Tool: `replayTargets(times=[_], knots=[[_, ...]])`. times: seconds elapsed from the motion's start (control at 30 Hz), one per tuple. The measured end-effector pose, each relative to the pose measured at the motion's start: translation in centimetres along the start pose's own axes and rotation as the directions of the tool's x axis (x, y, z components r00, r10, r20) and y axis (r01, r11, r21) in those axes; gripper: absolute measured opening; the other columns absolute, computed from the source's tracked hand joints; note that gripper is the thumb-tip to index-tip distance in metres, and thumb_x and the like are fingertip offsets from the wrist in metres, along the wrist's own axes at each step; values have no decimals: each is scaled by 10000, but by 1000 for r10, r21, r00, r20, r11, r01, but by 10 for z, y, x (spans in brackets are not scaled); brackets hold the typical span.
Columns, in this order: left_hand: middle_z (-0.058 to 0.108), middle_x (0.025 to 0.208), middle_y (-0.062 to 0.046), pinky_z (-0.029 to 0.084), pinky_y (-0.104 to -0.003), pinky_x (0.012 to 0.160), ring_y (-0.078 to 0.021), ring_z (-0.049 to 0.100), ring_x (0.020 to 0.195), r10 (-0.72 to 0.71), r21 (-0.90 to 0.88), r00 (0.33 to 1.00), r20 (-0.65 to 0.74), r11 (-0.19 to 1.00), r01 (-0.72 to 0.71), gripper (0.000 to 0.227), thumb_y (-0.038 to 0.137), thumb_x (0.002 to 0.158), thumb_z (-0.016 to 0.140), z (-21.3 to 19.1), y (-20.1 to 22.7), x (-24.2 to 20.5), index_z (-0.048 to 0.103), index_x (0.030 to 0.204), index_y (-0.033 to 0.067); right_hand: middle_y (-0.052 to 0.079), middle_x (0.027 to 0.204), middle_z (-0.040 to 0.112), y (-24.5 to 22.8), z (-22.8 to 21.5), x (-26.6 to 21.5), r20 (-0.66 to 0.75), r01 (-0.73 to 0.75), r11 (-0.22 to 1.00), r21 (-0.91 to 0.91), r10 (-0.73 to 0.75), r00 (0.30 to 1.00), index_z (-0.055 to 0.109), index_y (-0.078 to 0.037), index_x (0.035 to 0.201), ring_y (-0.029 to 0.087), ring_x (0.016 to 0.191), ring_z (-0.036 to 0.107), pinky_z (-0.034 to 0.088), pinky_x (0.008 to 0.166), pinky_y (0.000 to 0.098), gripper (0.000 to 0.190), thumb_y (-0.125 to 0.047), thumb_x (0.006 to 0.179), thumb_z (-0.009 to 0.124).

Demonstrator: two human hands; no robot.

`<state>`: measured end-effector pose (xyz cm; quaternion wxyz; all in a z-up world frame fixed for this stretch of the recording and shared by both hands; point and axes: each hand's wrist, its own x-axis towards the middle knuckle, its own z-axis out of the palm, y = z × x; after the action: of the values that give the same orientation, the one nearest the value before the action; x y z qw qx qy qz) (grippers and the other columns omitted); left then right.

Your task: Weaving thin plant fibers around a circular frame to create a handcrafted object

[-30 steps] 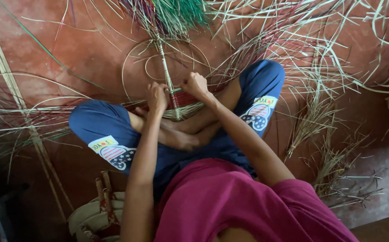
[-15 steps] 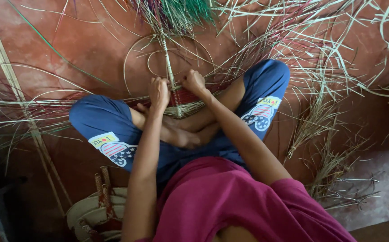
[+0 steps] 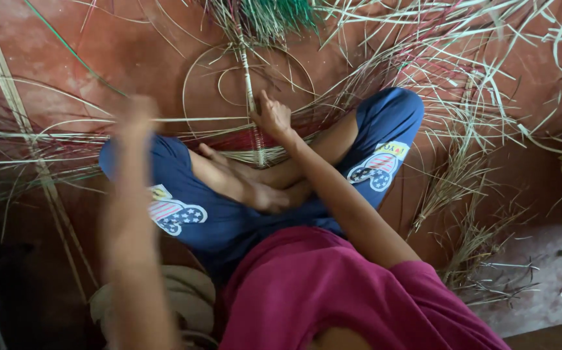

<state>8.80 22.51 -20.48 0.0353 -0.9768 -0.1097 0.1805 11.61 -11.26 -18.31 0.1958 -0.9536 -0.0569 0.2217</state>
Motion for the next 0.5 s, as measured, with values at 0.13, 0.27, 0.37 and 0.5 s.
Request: replayTargets(times=[0.13,0.27,0.37,0.5], knots=[[470,1057,-135,336,-455,754,-304,465,929,-461,-659,887,19,661,358,709,681,798,250,-77,-144,3,501,1138,110,154,719,635,14,20,9,-227,161,987,20,-153,962,418,-133,957,443,606,580,423,482,545,360,-337,725,604],[648,664,-32,469,-371,340,-266,660,535,-455,108,865,-210,869,483,66,295,892,518,-73,-194,7,466,907,257,146,712,635,19,25,14,-276,228,969,96,-195,941,475,-139,903,449,637,570,407,513,547,323,-309,679,633],[651,605,69,448,-224,485,-76,624,546,185,559,981,-51,820,-126,163,211,743,533,-82,-28,-6,673,672,259,171,716,637,17,20,16,-207,212,967,138,-182,961,486,-112,884,441,615,576,415,507,532,286,-269,704,643],[615,565,14,479,-275,489,-147,630,560,267,232,959,-95,943,-239,64,225,654,605,-4,121,0,665,634,217,166,804,645,20,13,17,-48,89,984,156,-82,995,512,-183,1015,395,820,610,480,732,511,375,-373,711,623]])
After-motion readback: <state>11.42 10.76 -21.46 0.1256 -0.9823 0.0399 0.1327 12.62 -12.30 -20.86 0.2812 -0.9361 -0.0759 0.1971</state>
